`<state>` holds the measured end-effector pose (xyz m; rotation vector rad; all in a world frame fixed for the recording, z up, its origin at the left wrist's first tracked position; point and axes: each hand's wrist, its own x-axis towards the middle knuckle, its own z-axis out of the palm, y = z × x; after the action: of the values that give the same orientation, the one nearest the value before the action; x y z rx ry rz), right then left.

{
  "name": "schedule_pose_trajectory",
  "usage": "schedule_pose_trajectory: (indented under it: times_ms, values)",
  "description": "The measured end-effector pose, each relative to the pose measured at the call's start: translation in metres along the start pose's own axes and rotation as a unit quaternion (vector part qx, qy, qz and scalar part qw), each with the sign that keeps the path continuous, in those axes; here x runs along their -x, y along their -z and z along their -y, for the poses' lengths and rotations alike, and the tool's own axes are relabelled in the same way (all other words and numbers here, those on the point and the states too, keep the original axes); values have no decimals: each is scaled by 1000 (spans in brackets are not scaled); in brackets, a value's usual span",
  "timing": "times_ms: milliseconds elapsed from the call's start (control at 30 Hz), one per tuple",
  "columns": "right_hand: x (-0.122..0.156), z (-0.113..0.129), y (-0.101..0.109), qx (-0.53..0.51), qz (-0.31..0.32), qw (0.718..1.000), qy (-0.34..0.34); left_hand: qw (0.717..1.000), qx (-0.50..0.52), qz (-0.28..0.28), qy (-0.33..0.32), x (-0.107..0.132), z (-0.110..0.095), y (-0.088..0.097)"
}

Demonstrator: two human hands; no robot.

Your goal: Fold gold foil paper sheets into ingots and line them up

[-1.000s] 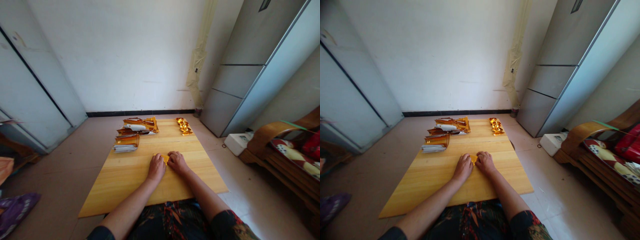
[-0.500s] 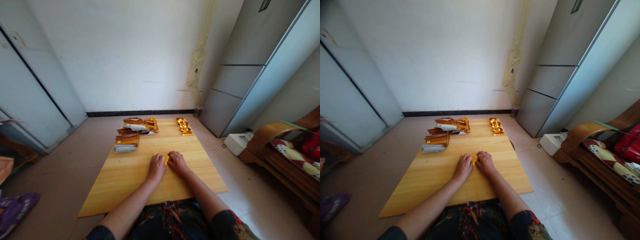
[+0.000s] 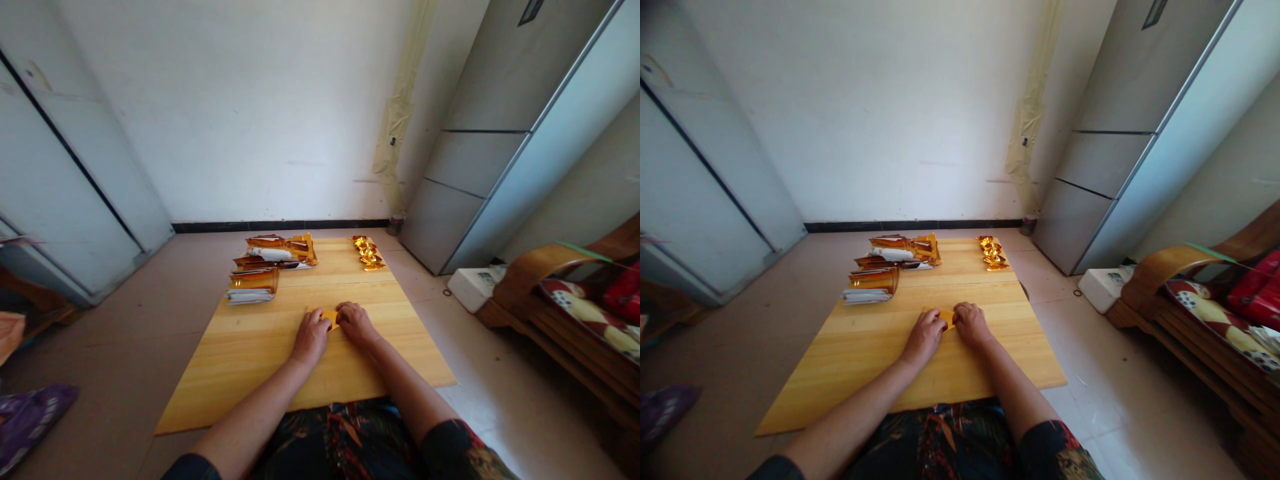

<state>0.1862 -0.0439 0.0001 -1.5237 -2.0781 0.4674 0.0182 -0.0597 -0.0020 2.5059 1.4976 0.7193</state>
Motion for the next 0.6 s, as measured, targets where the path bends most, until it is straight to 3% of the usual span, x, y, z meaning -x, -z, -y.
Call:
schedule_pose_trajectory:
  times_ms: [333, 600]
  values:
    - [1, 13, 3, 26, -12, 999, -19, 1000, 5, -16, -7, 2, -4, 3]
    - [-3, -1, 5, 53, 17, 997, 49, 999, 49, -8, -21, 0, -1, 8]
